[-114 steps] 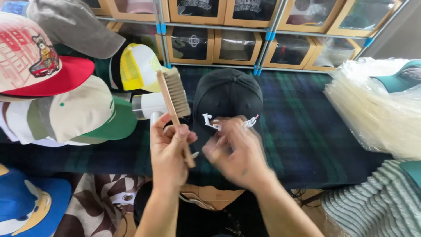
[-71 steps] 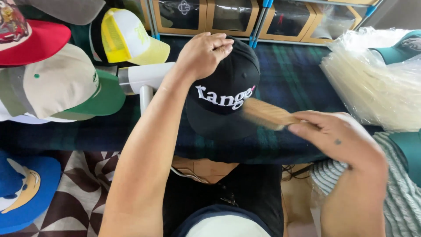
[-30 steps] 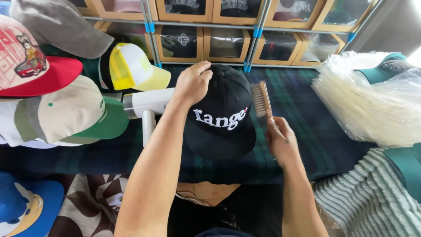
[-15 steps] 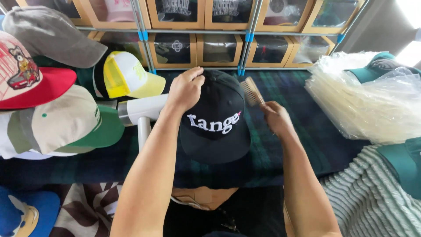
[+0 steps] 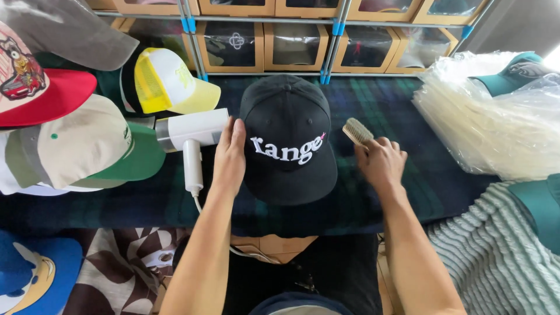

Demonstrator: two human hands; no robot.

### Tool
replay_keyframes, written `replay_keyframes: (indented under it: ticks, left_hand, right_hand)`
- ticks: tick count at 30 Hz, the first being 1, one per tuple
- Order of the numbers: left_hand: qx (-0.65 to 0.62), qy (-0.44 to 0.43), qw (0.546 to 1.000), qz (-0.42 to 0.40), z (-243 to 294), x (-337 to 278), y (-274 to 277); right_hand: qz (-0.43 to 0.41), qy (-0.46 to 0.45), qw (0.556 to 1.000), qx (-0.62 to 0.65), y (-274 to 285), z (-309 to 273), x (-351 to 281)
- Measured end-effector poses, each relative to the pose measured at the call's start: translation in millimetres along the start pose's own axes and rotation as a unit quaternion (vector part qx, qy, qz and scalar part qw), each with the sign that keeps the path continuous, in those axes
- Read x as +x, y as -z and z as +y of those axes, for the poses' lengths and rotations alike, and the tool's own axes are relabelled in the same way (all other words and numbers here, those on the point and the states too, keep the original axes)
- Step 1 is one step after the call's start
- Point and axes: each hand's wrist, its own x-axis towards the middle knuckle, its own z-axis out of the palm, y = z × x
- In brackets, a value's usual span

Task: The person cleans a black baseball cap by brushing the interior and exterior with a wooden brush. They then use a hair dryer to blow air onto the cap's surface, focusing on the front and sides.

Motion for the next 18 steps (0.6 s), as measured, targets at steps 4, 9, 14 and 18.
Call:
replay_keyframes:
  ticks: [4, 9, 14, 18]
  left_hand:
    - [-0.030, 0.042, 0.999, -0.010, -26.1, -8.4, -1.2]
    - [-0.051, 0.075, 0.996, -0.009, -26.0, -11.3, -5.1]
    - [-0.113, 0.068, 0.991, -0.006, -51.4, -0.5, -7.5]
    - [-0.154, 0.058, 0.986, -0.008, -51.4, 0.2, -10.2]
  right_hand:
    - [-0.146, -0.145, 0.796, 0.569, 56.4, -63.0, 2.5]
    - [-0.194, -0.223, 0.663, 0.688, 84.2, -105.2, -0.2]
    - [-0.216, -0.276, 0.563, 0.748, 99.2, -121.1, -6.9]
    - [-0.210, -0.269, 0.558, 0.756, 88.8, -115.8, -5.1]
